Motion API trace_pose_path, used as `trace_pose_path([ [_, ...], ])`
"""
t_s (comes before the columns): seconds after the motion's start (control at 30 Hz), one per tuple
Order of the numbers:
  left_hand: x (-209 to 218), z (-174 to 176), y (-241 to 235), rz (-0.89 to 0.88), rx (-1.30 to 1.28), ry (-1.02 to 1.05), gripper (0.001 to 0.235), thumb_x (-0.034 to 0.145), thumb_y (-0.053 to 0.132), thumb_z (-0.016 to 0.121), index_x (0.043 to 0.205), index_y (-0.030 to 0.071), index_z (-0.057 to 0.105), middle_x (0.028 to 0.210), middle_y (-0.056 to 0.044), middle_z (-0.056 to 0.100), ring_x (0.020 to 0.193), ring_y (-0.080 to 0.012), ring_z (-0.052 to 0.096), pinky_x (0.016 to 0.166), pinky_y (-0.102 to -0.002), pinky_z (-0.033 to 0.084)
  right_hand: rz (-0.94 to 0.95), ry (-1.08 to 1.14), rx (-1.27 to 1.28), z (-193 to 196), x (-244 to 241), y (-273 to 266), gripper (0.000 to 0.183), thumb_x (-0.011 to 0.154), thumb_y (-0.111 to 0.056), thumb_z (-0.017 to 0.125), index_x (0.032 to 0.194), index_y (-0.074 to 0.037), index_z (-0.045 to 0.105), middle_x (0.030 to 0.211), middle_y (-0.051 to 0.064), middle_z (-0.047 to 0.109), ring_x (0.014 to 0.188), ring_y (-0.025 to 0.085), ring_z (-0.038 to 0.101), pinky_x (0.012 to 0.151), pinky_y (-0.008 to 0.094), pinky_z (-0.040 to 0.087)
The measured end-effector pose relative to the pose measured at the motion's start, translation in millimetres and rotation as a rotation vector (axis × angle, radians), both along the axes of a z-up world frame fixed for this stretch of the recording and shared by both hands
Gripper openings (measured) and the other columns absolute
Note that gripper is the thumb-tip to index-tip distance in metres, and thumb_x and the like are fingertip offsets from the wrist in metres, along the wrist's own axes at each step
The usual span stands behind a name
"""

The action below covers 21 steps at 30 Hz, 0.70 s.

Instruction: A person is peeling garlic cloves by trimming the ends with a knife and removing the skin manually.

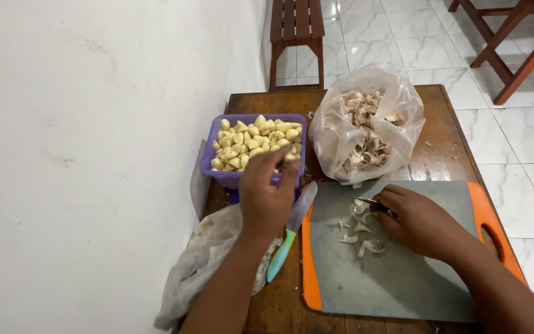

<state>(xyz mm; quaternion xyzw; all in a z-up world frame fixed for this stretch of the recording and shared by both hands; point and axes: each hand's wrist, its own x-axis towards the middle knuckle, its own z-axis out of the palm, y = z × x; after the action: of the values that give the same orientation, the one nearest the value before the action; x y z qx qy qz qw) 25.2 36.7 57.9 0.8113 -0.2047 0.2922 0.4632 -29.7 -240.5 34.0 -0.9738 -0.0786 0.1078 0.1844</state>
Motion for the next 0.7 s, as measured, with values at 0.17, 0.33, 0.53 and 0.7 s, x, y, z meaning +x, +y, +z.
trace_pose_path([
  [0.17, 54.1, 10.8, 27.7, 0.18, 0.354, 0.236, 0.042, 0.094, 0.019, 0.055, 0.132, 0.014, 0.072, 0.115, -0.011, 0.067, 0.118, -0.0358, 0.054, 0.097, -0.055, 0.047, 0.023, 0.012, 0.021, 1.8, -3.2, -0.7, 0.03, 0.099, -0.026, 0.052, 0.118, -0.016, 0.073, 0.11, 0.0, 0.069, 0.099, 0.022, 0.069, 0.083, 0.037, 0.055],
  [0.33, 93.9, 6.4, 26.3, 0.171, 0.627, 0.187, 0.042, 0.088, 0.023, 0.062, 0.127, 0.021, 0.076, 0.118, -0.012, 0.063, 0.12, -0.0393, 0.054, 0.097, -0.056, 0.041, 0.033, -0.086, -0.007, 22.9, -9.9, 6.2, 0.024, 0.098, -0.013, 0.058, 0.116, -0.008, 0.073, 0.097, 0.009, 0.074, 0.086, 0.026, 0.075, 0.075, 0.036, 0.06],
  [0.53, 125.9, -6.3, 13.9, 0.212, 0.91, 0.09, 0.016, 0.085, 0.032, 0.069, 0.09, 0.023, 0.082, 0.085, -0.007, 0.067, 0.102, -0.032, 0.059, 0.094, -0.053, 0.039, -0.037, -0.072, 0.011, 23.1, -8.9, 1.6, 0.022, 0.094, -0.013, 0.062, 0.114, -0.012, 0.072, 0.091, 0.012, 0.077, 0.084, 0.031, 0.075, 0.075, 0.041, 0.061],
  [0.7, 117.3, -2.6, 11.5, 0.163, 0.758, 0.154, 0.023, 0.076, 0.032, 0.069, 0.09, 0.017, 0.078, 0.082, -0.008, 0.071, 0.101, -0.0326, 0.063, 0.098, -0.054, 0.035, -0.045, -0.182, 0.071, 23.4, -12.4, 4.7, 0.018, 0.091, -0.017, 0.073, 0.109, -0.014, 0.075, 0.085, 0.011, 0.078, 0.08, 0.028, 0.077, 0.071, 0.037, 0.061],
])
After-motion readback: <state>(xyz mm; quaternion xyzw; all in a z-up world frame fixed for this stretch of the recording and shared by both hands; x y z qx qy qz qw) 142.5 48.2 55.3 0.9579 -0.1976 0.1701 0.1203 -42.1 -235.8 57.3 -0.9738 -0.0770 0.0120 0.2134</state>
